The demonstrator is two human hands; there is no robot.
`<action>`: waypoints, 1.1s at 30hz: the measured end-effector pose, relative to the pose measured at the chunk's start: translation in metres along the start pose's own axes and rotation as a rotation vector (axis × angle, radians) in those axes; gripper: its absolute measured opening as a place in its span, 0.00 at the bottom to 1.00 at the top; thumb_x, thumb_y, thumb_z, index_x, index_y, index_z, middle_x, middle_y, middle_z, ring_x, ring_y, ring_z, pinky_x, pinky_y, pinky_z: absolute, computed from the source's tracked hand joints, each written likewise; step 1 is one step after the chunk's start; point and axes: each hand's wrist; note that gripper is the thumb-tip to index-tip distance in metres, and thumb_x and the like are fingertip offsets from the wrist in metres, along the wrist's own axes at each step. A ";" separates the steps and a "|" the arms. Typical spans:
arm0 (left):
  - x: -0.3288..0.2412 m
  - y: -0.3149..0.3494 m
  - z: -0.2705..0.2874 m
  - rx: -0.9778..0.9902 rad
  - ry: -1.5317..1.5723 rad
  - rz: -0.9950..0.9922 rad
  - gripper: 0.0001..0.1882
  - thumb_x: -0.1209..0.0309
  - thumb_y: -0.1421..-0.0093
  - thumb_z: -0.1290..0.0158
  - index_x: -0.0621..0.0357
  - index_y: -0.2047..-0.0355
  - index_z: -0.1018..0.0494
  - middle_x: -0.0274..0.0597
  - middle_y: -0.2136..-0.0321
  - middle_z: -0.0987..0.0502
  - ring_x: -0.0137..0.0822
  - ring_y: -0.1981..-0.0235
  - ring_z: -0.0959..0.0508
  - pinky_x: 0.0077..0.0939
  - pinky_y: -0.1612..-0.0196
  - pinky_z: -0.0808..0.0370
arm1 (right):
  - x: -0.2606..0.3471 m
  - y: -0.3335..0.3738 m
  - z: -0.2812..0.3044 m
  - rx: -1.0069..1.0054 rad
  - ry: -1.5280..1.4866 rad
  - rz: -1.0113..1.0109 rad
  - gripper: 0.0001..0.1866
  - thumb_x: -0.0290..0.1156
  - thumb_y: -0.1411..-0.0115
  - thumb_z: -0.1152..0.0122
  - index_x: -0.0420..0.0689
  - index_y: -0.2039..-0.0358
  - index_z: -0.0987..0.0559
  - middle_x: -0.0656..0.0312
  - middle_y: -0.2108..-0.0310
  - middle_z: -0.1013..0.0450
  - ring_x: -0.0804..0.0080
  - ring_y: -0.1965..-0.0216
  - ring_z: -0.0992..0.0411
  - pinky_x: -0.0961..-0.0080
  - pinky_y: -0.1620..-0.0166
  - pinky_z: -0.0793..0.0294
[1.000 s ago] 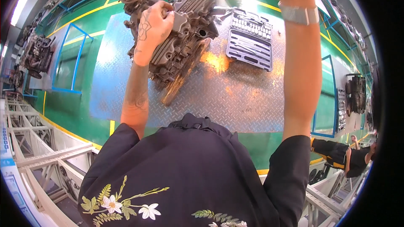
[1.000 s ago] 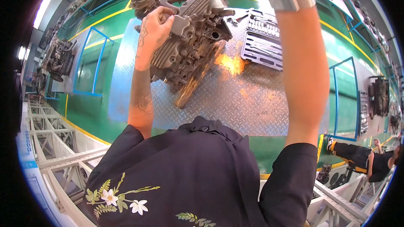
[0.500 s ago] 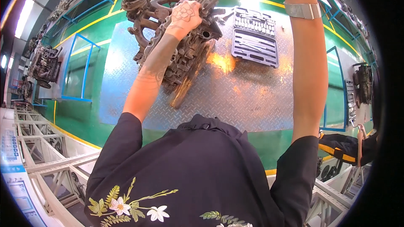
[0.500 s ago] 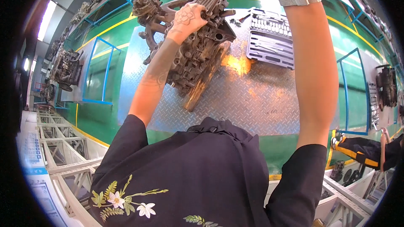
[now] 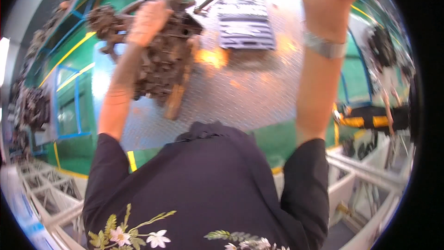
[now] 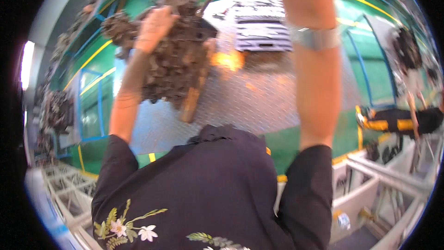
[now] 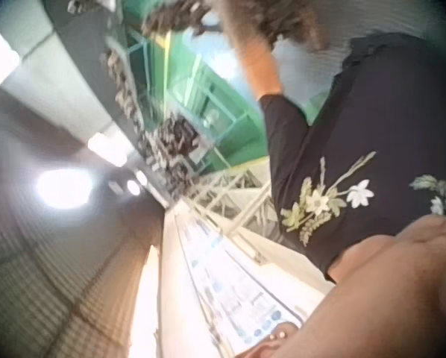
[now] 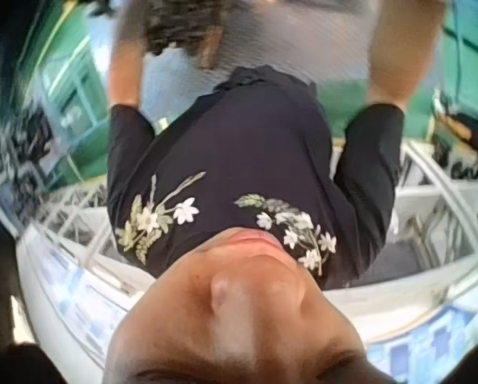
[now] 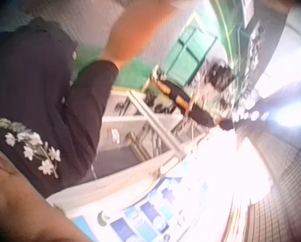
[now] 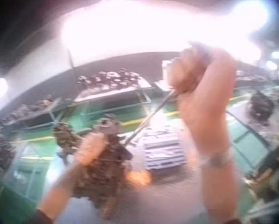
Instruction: Disassemble components of an internal combustion engine using a socket wrench and manual manipulation.
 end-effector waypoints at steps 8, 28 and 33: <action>-0.041 -0.006 0.046 0.120 0.534 0.122 0.21 0.55 0.34 0.54 0.63 0.57 0.30 0.56 0.67 0.23 0.51 0.65 0.22 0.37 0.62 0.25 | 0.019 0.173 0.084 -0.758 0.281 -0.459 0.23 0.25 0.39 0.52 0.51 0.87 0.49 0.72 0.88 0.59 0.81 0.85 0.60 0.76 0.79 0.57; -0.298 0.235 -0.222 1.267 1.979 1.452 0.09 0.68 0.33 0.61 0.56 0.71 0.36 0.31 0.81 0.41 0.26 0.83 0.42 0.21 0.80 0.41 | 0.133 0.428 0.101 -1.291 0.803 -0.811 0.21 0.19 0.41 0.52 0.50 0.87 0.44 0.74 0.89 0.54 0.86 0.88 0.57 0.80 0.83 0.60; -0.273 0.296 -0.254 1.100 1.632 1.826 0.17 0.59 0.29 0.66 0.53 0.73 0.38 0.27 0.86 0.46 0.24 0.87 0.47 0.20 0.84 0.46 | 0.095 0.424 0.112 -0.920 0.802 -1.035 0.18 0.20 0.41 0.49 0.44 0.87 0.40 0.71 0.88 0.46 0.83 0.85 0.50 0.80 0.78 0.49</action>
Point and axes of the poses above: each hand's wrist, its own y-axis away from the middle knuckle, its own z-axis out of the back of the hand, x = y × z
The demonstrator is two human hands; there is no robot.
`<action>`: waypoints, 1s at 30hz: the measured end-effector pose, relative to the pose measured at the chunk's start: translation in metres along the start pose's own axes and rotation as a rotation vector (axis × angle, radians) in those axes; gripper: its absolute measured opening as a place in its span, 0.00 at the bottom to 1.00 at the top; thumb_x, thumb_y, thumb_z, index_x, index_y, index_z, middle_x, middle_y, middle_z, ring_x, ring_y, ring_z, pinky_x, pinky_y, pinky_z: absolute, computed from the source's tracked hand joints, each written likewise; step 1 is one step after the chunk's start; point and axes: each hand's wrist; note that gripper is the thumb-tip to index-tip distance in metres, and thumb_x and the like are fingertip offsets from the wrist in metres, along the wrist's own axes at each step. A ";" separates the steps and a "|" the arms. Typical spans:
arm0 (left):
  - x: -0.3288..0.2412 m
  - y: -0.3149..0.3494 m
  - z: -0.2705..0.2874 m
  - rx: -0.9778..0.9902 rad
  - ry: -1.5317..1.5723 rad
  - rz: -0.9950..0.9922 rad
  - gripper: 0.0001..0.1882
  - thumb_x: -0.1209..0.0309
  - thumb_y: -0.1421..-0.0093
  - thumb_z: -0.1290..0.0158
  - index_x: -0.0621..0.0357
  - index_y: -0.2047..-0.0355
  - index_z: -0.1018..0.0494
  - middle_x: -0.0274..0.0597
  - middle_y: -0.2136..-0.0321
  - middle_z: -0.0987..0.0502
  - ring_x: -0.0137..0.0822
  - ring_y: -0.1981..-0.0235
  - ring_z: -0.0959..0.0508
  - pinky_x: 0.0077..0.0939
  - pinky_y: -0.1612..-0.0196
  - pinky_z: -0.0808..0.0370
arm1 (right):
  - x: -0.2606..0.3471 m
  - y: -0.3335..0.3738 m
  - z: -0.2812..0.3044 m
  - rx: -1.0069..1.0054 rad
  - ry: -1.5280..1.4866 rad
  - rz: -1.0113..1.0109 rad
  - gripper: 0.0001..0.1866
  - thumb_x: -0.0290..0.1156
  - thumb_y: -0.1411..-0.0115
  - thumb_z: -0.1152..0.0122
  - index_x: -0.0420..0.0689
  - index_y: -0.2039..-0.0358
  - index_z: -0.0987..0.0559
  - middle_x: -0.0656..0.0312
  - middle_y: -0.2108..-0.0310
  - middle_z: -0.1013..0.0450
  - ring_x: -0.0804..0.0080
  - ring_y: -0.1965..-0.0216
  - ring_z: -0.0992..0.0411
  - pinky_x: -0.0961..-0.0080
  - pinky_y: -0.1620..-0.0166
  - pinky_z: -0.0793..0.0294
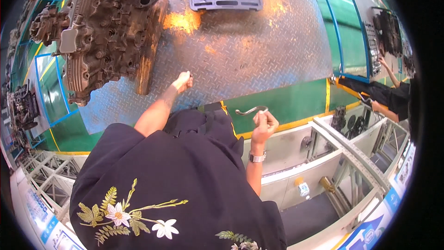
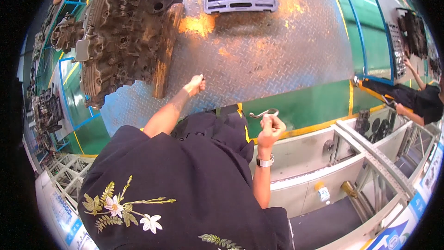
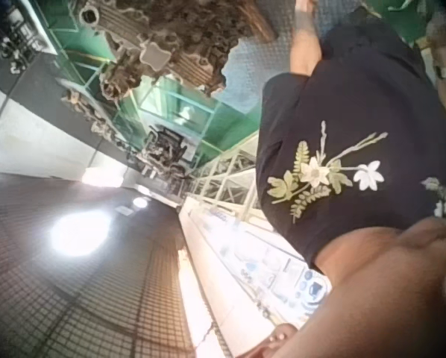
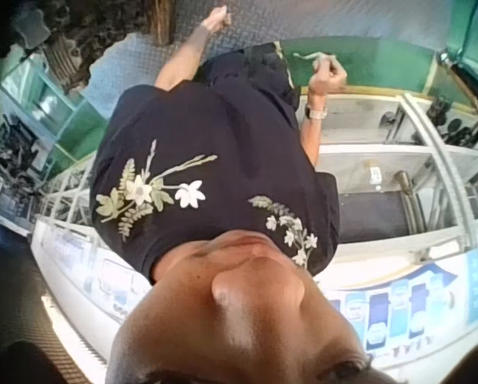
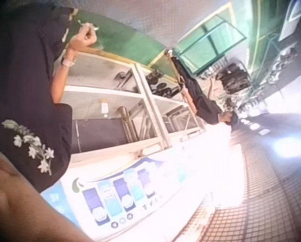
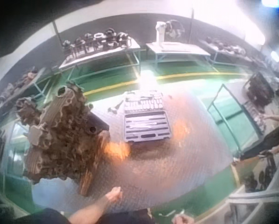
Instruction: Disassemble components of an internal combustion engine using a socket wrench and manual manipulation.
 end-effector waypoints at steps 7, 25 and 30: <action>0.014 0.088 0.029 0.477 0.456 -0.090 0.22 0.53 0.33 0.57 0.44 0.84 0.40 0.24 0.86 0.43 0.22 0.86 0.46 0.17 0.83 0.49 | -0.006 -0.048 -0.034 0.245 -0.119 0.072 0.20 0.20 0.44 0.48 0.46 0.88 0.43 0.74 0.87 0.47 0.87 0.84 0.50 0.83 0.81 0.55; 0.060 0.293 0.138 -0.057 0.765 -0.942 0.13 0.70 0.32 0.59 0.65 0.55 0.28 0.25 0.83 0.46 0.21 0.84 0.46 0.18 0.82 0.50 | -0.099 -0.181 -0.128 -0.103 -0.447 -0.665 0.15 0.34 0.44 0.59 0.52 0.84 0.48 0.70 0.91 0.57 0.76 0.90 0.57 0.74 0.85 0.54; 0.002 0.359 0.137 -0.737 0.371 -1.223 0.15 0.65 0.31 0.59 0.62 0.53 0.30 0.26 0.86 0.40 0.22 0.87 0.42 0.21 0.83 0.46 | -0.137 -0.158 -0.113 -0.278 -0.443 -0.671 0.16 0.34 0.43 0.58 0.51 0.85 0.48 0.67 0.92 0.55 0.70 0.91 0.53 0.71 0.84 0.48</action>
Point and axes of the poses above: each hand's wrist, its own y-axis away from the middle knuckle, its own z-axis out of the back of the hand, x = y × z
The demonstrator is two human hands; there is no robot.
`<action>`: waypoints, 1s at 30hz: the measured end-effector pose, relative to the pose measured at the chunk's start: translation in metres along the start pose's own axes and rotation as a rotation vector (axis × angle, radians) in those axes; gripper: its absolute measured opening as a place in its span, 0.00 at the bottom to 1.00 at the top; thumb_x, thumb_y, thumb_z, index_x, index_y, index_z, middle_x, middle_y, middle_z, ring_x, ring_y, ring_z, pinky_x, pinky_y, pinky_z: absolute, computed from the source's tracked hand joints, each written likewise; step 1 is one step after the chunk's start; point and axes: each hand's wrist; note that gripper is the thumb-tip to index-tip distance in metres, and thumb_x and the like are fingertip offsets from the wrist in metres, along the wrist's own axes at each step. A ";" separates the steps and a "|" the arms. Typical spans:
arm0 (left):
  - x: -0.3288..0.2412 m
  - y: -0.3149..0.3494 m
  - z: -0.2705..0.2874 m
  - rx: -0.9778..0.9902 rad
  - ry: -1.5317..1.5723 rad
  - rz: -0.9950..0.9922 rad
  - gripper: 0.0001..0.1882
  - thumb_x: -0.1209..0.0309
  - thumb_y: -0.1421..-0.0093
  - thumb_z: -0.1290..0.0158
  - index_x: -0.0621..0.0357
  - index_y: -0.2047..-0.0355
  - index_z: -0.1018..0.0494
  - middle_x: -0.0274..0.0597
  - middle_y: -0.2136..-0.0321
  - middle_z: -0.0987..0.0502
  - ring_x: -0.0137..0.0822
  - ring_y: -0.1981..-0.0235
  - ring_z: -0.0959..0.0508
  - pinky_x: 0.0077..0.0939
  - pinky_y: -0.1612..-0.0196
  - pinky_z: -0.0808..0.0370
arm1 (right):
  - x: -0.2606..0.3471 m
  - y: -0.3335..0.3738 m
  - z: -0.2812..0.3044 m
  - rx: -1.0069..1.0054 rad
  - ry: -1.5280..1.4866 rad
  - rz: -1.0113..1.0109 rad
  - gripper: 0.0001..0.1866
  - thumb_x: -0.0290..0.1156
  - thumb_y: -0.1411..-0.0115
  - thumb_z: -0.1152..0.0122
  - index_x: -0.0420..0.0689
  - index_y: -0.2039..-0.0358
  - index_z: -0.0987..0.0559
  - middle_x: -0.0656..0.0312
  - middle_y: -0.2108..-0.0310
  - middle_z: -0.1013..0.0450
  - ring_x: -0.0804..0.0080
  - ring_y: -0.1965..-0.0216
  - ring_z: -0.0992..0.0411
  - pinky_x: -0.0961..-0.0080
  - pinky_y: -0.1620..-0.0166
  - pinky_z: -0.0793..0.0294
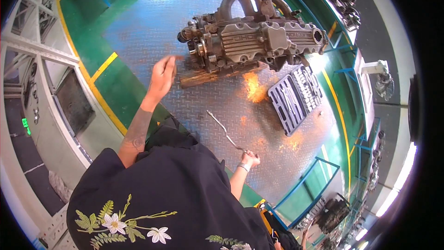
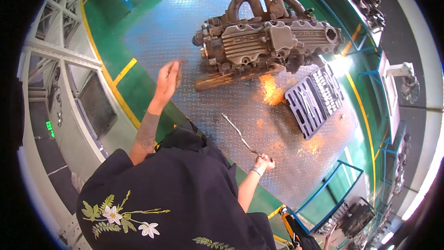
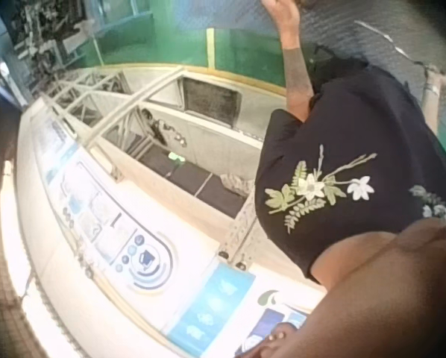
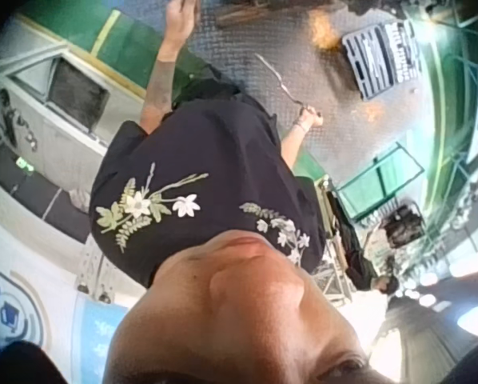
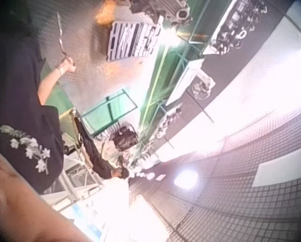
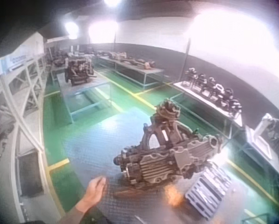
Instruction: Disassemble components of an internal combustion engine using a socket wrench and manual manipulation.
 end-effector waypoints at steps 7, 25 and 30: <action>-0.084 -0.041 -0.051 0.089 -0.798 -0.452 0.16 0.62 0.36 0.50 0.56 0.51 0.31 0.52 0.82 0.26 0.47 0.81 0.25 0.40 0.75 0.30 | -0.030 -0.074 0.133 -0.106 -0.108 -0.107 0.14 0.37 0.43 0.59 0.51 0.83 0.44 0.65 0.89 0.50 0.70 0.88 0.48 0.66 0.81 0.42; -0.138 -0.008 -0.100 0.432 -0.155 -0.620 0.13 0.65 0.32 0.59 0.58 0.61 0.28 0.39 0.86 0.34 0.29 0.85 0.32 0.27 0.79 0.35 | 0.151 0.374 -0.086 1.315 -0.072 0.838 0.25 0.38 0.34 0.63 0.54 0.90 0.51 0.72 0.91 0.57 0.81 0.89 0.62 0.77 0.82 0.62; -0.176 0.025 -0.154 1.045 0.233 -0.569 0.09 0.70 0.33 0.55 0.58 0.55 0.32 0.38 0.82 0.30 0.30 0.82 0.29 0.25 0.78 0.33 | 0.195 0.489 -0.164 1.956 0.003 0.760 0.21 0.33 0.38 0.66 0.55 0.89 0.51 0.72 0.89 0.57 0.80 0.85 0.62 0.74 0.75 0.59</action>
Point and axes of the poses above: each hand's wrist, its own y-axis away from the middle knuckle, its own z-axis out of the back of the hand, x = y × z
